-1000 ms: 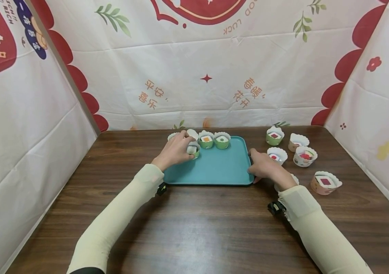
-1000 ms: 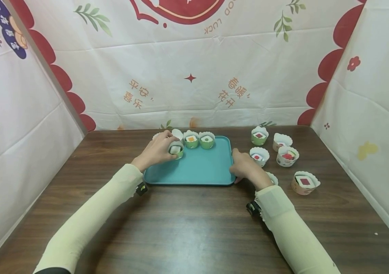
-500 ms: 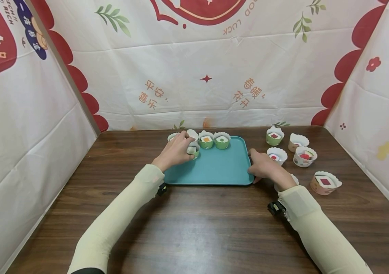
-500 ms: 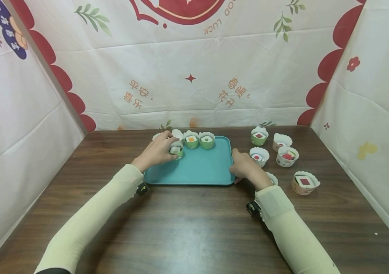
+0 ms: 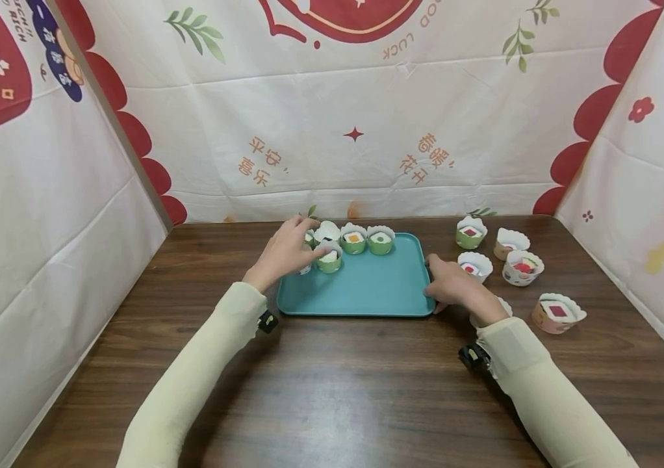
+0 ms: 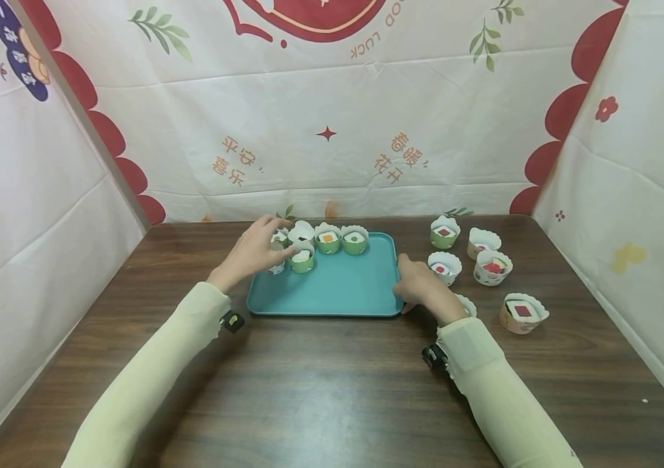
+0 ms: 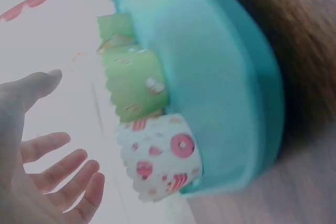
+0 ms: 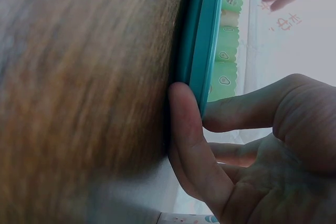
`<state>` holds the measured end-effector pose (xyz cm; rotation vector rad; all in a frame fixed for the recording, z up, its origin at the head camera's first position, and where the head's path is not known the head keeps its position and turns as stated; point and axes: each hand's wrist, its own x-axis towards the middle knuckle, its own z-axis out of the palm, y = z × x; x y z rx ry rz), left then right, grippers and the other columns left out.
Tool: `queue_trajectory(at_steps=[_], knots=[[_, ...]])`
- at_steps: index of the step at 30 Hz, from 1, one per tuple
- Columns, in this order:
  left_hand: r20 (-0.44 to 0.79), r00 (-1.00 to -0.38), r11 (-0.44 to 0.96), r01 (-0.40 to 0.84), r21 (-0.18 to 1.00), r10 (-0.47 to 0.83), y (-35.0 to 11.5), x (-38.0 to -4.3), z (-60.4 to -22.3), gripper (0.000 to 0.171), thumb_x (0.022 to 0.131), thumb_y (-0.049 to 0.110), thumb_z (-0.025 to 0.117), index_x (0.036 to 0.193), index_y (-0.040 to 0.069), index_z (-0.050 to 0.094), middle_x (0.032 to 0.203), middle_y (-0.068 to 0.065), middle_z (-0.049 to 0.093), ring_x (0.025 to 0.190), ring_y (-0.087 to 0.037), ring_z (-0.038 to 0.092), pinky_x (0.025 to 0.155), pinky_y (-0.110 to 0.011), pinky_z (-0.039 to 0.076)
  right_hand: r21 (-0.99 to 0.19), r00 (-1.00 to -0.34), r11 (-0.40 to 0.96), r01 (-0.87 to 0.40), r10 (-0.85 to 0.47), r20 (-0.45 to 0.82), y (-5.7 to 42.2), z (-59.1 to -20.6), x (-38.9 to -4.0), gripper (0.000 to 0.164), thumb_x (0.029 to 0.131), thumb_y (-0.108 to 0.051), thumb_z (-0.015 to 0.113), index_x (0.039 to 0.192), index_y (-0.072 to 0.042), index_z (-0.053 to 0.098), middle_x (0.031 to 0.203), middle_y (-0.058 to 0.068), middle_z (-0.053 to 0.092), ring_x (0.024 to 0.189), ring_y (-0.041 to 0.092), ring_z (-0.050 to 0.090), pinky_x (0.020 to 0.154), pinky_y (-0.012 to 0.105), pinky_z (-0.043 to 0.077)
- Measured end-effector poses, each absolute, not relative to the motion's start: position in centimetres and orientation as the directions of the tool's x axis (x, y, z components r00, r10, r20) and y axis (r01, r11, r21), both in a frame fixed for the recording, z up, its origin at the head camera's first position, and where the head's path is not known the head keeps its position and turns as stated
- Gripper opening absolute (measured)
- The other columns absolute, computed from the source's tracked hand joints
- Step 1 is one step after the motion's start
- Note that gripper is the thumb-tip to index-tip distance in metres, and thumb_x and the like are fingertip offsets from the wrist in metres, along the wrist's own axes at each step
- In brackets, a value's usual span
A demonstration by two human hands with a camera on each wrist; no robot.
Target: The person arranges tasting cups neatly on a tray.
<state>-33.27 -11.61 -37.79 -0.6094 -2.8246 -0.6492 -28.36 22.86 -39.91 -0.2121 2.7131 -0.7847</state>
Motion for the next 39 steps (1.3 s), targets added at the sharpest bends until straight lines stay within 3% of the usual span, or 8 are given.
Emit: queue_trajectory(at_steps=[10, 14, 19, 21, 24, 27, 33, 39], knots=[[0.265, -0.935, 0.776, 0.346, 0.527, 0.237, -16.6, -32.1, -38.1, 0.076, 0.087, 0.035, 0.080, 0.151, 0.010, 0.048, 0.134, -0.016, 0.056, 0.120, -0.035, 0.060, 0.099, -0.052, 0.053, -0.540, -0.940, 0.840, -0.057, -0.228, -0.255, 22.8, -39.7, -28.4, 0.065, 0.090, -0.002, 0.056, 0.147, 0.014, 0.029, 0.126, 0.044, 0.052, 0.063, 0.019, 0.070, 0.056, 0.032, 0.064], [0.202, -0.957, 0.781, 0.286, 0.555, 0.207, -17.6, -31.9, -38.7, 0.080, 0.086, 0.030, 0.080, 0.153, 0.005, 0.044, 0.136, -0.019, 0.054, 0.121, -0.037, 0.059, 0.101, -0.053, 0.052, -0.543, -0.940, 0.838, -0.061, -0.231, -0.251, 22.9, -39.6, -28.4, 0.065, 0.090, -0.002, 0.056, 0.147, 0.015, 0.029, 0.125, 0.044, 0.052, 0.063, 0.020, 0.070, 0.056, 0.033, 0.064], [0.049, -0.981, 0.840, 0.185, 0.510, 0.186, -18.2, -31.6, -39.6, 0.083, 0.089, 0.031, 0.076, 0.156, 0.000, 0.038, 0.144, -0.023, 0.051, 0.127, -0.040, 0.055, 0.107, -0.056, 0.050, -0.550, -0.936, 0.834, -0.056, -0.235, -0.261, 22.8, -39.8, -28.4, 0.065, 0.091, -0.003, 0.057, 0.147, 0.015, 0.029, 0.127, 0.044, 0.051, 0.064, 0.020, 0.070, 0.056, 0.032, 0.064], [-0.034, -0.982, 0.844, 0.140, 0.518, 0.184, -18.2, -31.6, -40.0, 0.084, 0.090, 0.031, 0.075, 0.157, 0.000, 0.035, 0.147, -0.025, 0.048, 0.121, -0.040, 0.060, 0.101, -0.053, 0.056, -0.550, -0.935, 0.834, -0.052, -0.235, -0.267, 22.8, -39.8, -28.5, 0.065, 0.092, -0.003, 0.057, 0.147, 0.015, 0.029, 0.126, 0.044, 0.051, 0.064, 0.020, 0.070, 0.056, 0.032, 0.064], [-0.127, -0.973, 0.817, 0.088, 0.570, 0.193, -18.2, -31.5, -40.7, 0.082, 0.091, 0.026, 0.073, 0.157, -0.001, 0.034, 0.147, -0.026, 0.047, 0.100, -0.036, 0.070, 0.079, -0.041, 0.066, -0.545, -0.935, 0.837, -0.054, -0.234, -0.266, 22.8, -39.8, -28.5, 0.065, 0.091, -0.003, 0.057, 0.147, 0.015, 0.029, 0.126, 0.043, 0.052, 0.064, 0.019, 0.070, 0.056, 0.032, 0.064], [-0.177, -0.961, 0.767, 0.049, 0.640, 0.210, -18.2, -31.5, -41.0, 0.078, 0.092, 0.019, 0.073, 0.157, -0.002, 0.034, 0.145, -0.027, 0.049, 0.086, -0.031, 0.071, 0.061, -0.034, 0.066, -0.540, -0.936, 0.840, -0.057, -0.234, -0.264, 22.8, -39.8, -28.5, 0.065, 0.091, -0.002, 0.058, 0.147, 0.014, 0.029, 0.127, 0.044, 0.052, 0.063, 0.019, 0.071, 0.056, 0.032, 0.064], [-0.191, -0.947, 0.711, 0.053, 0.701, 0.259, -17.9, -31.6, -41.2, 0.074, 0.089, 0.008, 0.072, 0.153, -0.004, 0.038, 0.137, -0.028, 0.054, 0.096, -0.033, 0.070, 0.059, -0.035, 0.066, -0.538, -0.933, 0.841, -0.054, -0.234, -0.272, 22.9, -39.8, -28.5, 0.067, 0.092, -0.002, 0.058, 0.149, 0.016, 0.027, 0.128, 0.045, 0.050, 0.063, 0.019, 0.071, 0.057, 0.032, 0.064], [-0.204, -0.936, 0.705, 0.062, 0.707, 0.287, -17.9, -31.5, -41.3, 0.065, 0.089, 0.002, 0.069, 0.148, -0.007, 0.044, 0.135, -0.029, 0.054, 0.095, -0.034, 0.071, 0.060, -0.034, 0.066, -0.530, -0.931, 0.846, -0.059, -0.238, -0.276, 22.8, -39.7, -28.6, 0.068, 0.093, -0.002, 0.060, 0.150, 0.016, 0.027, 0.132, 0.046, 0.047, 0.065, 0.020, 0.071, 0.057, 0.032, 0.064]])
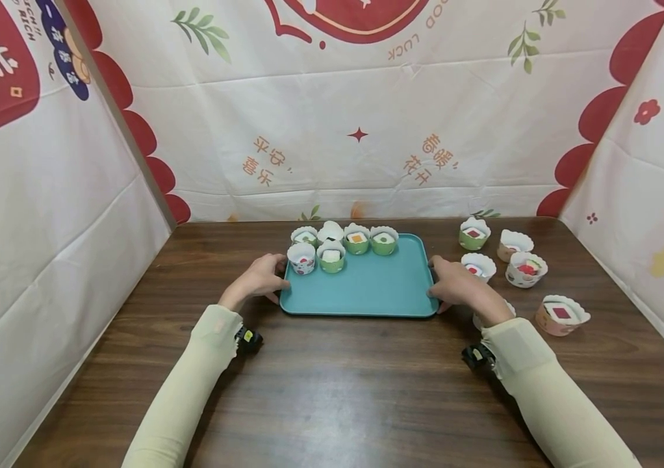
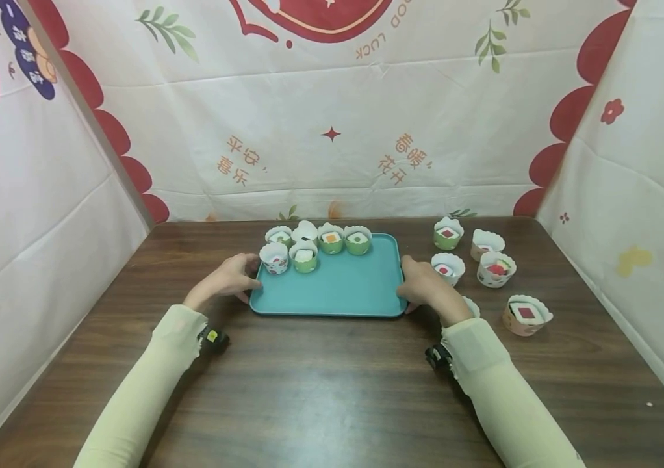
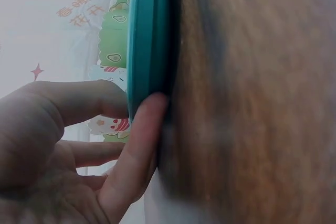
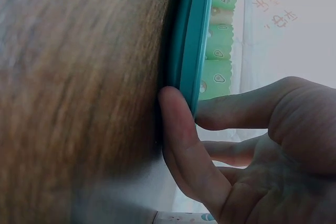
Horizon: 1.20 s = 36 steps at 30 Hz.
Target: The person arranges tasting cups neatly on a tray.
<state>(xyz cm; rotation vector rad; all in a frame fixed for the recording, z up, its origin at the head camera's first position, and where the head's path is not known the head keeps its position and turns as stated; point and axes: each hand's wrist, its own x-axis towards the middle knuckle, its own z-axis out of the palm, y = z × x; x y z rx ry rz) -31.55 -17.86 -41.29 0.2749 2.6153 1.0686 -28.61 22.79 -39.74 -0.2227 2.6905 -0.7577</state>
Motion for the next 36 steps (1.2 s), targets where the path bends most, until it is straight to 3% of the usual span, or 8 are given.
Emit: queue_trajectory(at_steps=[12, 16, 21, 36], knots=[[-0.212, -0.925, 0.708, 0.079, 0.702, 0.314, -17.7, -31.7, -41.4, 0.055, 0.093, 0.002, 0.064, 0.144, -0.007, 0.047, 0.130, -0.026, 0.053, 0.096, -0.032, 0.067, 0.062, -0.034, 0.066, -0.568, -0.933, 0.821, -0.057, -0.246, -0.263, 22.9, -39.1, -28.5, 0.067, 0.097, -0.008, 0.063, 0.150, 0.014, 0.030, 0.144, 0.044, 0.043, 0.071, 0.022, 0.071, 0.060, 0.034, 0.065], [-0.212, -0.929, 0.714, 0.075, 0.696, 0.304, -17.7, -31.6, -41.4, 0.058, 0.093, 0.003, 0.064, 0.147, -0.006, 0.045, 0.133, -0.026, 0.051, 0.098, -0.032, 0.066, 0.062, -0.033, 0.066, -0.561, -0.943, 0.820, -0.110, -0.264, -0.202, 23.2, -38.6, -28.3, 0.061, 0.098, -0.011, 0.063, 0.147, 0.014, 0.036, 0.127, 0.040, 0.057, 0.069, 0.021, 0.072, 0.060, 0.035, 0.065], [-0.216, -0.929, 0.715, 0.069, 0.696, 0.300, -17.7, -31.6, -41.4, 0.063, 0.093, 0.003, 0.064, 0.151, -0.006, 0.041, 0.136, -0.027, 0.048, 0.101, -0.033, 0.065, 0.062, -0.033, 0.066, -0.574, -0.953, 0.806, -0.144, -0.269, -0.139, 23.8, -38.2, -28.1, 0.057, 0.100, -0.013, 0.064, 0.146, 0.011, 0.040, 0.098, 0.024, 0.064, 0.067, 0.019, 0.071, 0.063, 0.038, 0.065], [-0.209, -0.928, 0.712, 0.079, 0.698, 0.308, -17.8, -31.6, -41.5, 0.059, 0.093, 0.003, 0.064, 0.148, -0.006, 0.045, 0.134, -0.026, 0.050, 0.098, -0.032, 0.066, 0.062, -0.033, 0.066, -0.484, -0.965, 0.835, -0.261, -0.240, 0.107, 27.8, -35.5, -28.4, 0.046, 0.098, -0.018, 0.067, 0.137, 0.003, 0.056, 0.095, 0.015, 0.069, 0.067, 0.017, 0.061, 0.057, 0.031, 0.047]])
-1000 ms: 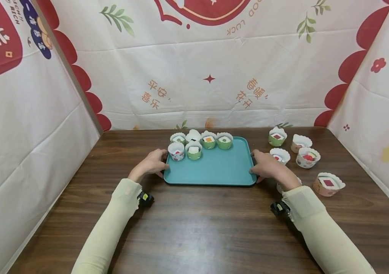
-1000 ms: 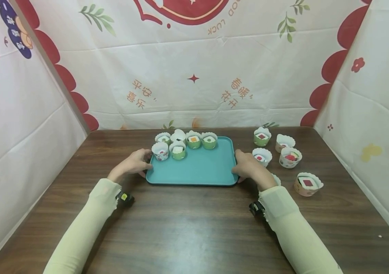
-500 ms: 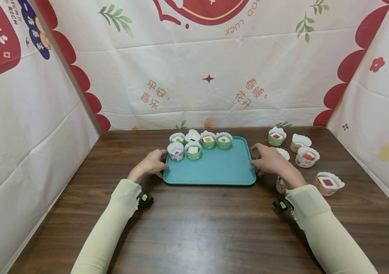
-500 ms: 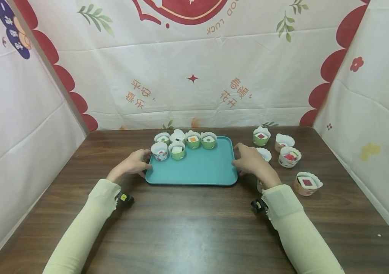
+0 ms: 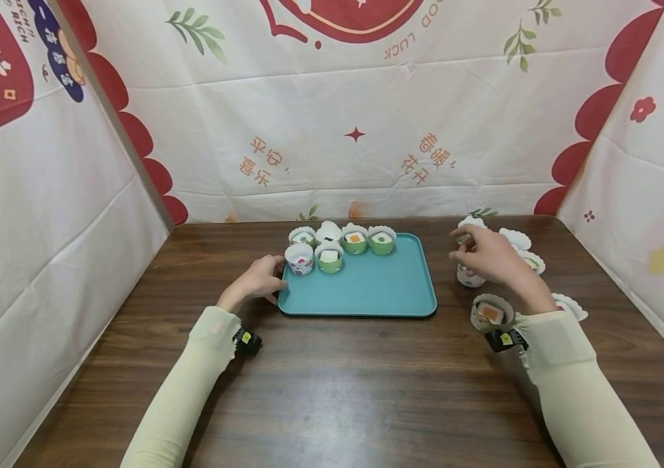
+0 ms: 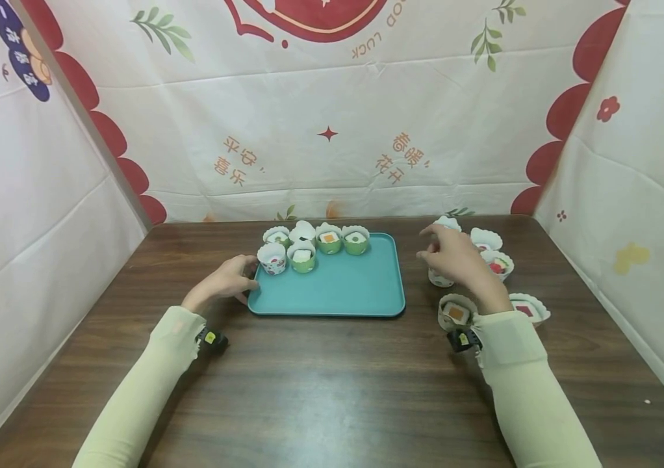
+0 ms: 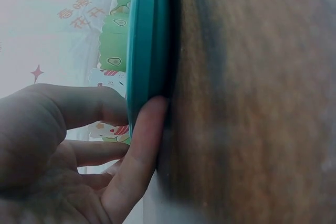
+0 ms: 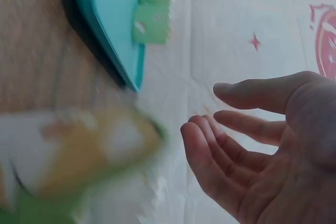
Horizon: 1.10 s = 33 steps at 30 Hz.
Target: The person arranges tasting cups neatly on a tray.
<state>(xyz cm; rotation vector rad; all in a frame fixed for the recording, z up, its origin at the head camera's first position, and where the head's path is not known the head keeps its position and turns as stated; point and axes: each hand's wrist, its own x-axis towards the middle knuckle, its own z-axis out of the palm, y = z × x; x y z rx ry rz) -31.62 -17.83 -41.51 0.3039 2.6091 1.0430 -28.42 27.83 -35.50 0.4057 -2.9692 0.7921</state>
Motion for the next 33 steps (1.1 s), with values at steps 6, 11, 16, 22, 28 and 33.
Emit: queue_trajectory(at_steps=[6, 11, 16, 22, 28, 33], knots=[[-0.205, -0.929, 0.712, 0.082, 0.697, 0.308, -18.0, -31.5, -41.5, 0.060, 0.092, 0.003, 0.064, 0.148, -0.006, 0.044, 0.134, -0.027, 0.050, 0.095, -0.032, 0.067, 0.061, -0.034, 0.066, -0.535, -0.967, 0.806, -0.253, -0.206, 0.146, 30.0, -34.4, -27.9, 0.028, 0.099, -0.023, 0.069, 0.117, -0.002, 0.067, 0.102, 0.017, 0.069, 0.078, 0.020, 0.066, 0.057, 0.026, 0.056], [-0.218, -0.929, 0.709, 0.063, 0.703, 0.299, -18.2, -31.3, -41.6, 0.063, 0.092, 0.002, 0.064, 0.150, -0.007, 0.041, 0.135, -0.028, 0.050, 0.096, -0.032, 0.068, 0.062, -0.035, 0.066, -0.542, -0.964, 0.798, -0.265, -0.215, 0.154, 31.8, -33.9, -27.3, 0.022, 0.098, -0.026, 0.071, 0.108, -0.006, 0.069, 0.104, 0.015, 0.069, 0.077, 0.014, 0.066, 0.059, 0.025, 0.057], [-0.202, -0.928, 0.696, 0.080, 0.714, 0.314, -18.1, -31.5, -41.8, 0.064, 0.091, 0.002, 0.063, 0.150, -0.007, 0.041, 0.135, -0.027, 0.050, 0.100, -0.033, 0.066, 0.062, -0.034, 0.066, -0.512, -0.959, 0.812, -0.279, -0.207, 0.193, 34.5, -34.2, -26.8, 0.022, 0.093, -0.024, 0.078, 0.106, -0.008, 0.071, 0.099, 0.009, 0.071, 0.074, 0.000, 0.061, 0.057, 0.022, 0.052], [-0.205, -0.927, 0.698, 0.079, 0.712, 0.314, -17.9, -31.7, -41.7, 0.063, 0.092, 0.002, 0.063, 0.149, -0.008, 0.041, 0.135, -0.027, 0.047, 0.104, -0.034, 0.064, 0.062, -0.035, 0.066, -0.516, -0.949, 0.797, -0.313, -0.236, 0.211, 38.5, -35.0, -26.1, 0.024, 0.089, -0.011, 0.080, 0.108, -0.001, 0.071, 0.088, -0.005, 0.069, 0.073, -0.004, 0.058, 0.061, 0.013, 0.048], [-0.207, -0.929, 0.695, 0.070, 0.716, 0.306, -17.9, -31.7, -41.6, 0.064, 0.091, 0.002, 0.063, 0.150, -0.007, 0.041, 0.136, -0.027, 0.048, 0.104, -0.035, 0.064, 0.063, -0.034, 0.066, -0.499, -0.965, 0.830, -0.248, -0.255, 0.057, 42.0, -34.9, -25.2, 0.039, 0.088, -0.018, 0.082, 0.119, 0.001, 0.068, 0.096, -0.009, 0.070, 0.080, -0.007, 0.058, 0.067, 0.016, 0.051], [-0.206, -0.928, 0.690, 0.071, 0.720, 0.310, -17.8, -31.7, -41.6, 0.062, 0.091, 0.001, 0.064, 0.149, -0.007, 0.042, 0.135, -0.027, 0.049, 0.103, -0.034, 0.065, 0.063, -0.034, 0.066, -0.477, -0.939, 0.840, -0.259, -0.334, -0.079, 43.8, -35.2, -24.7, 0.052, 0.086, -0.013, 0.081, 0.128, 0.009, 0.060, 0.112, 0.013, 0.072, 0.093, 0.003, 0.065, 0.071, 0.017, 0.054]])
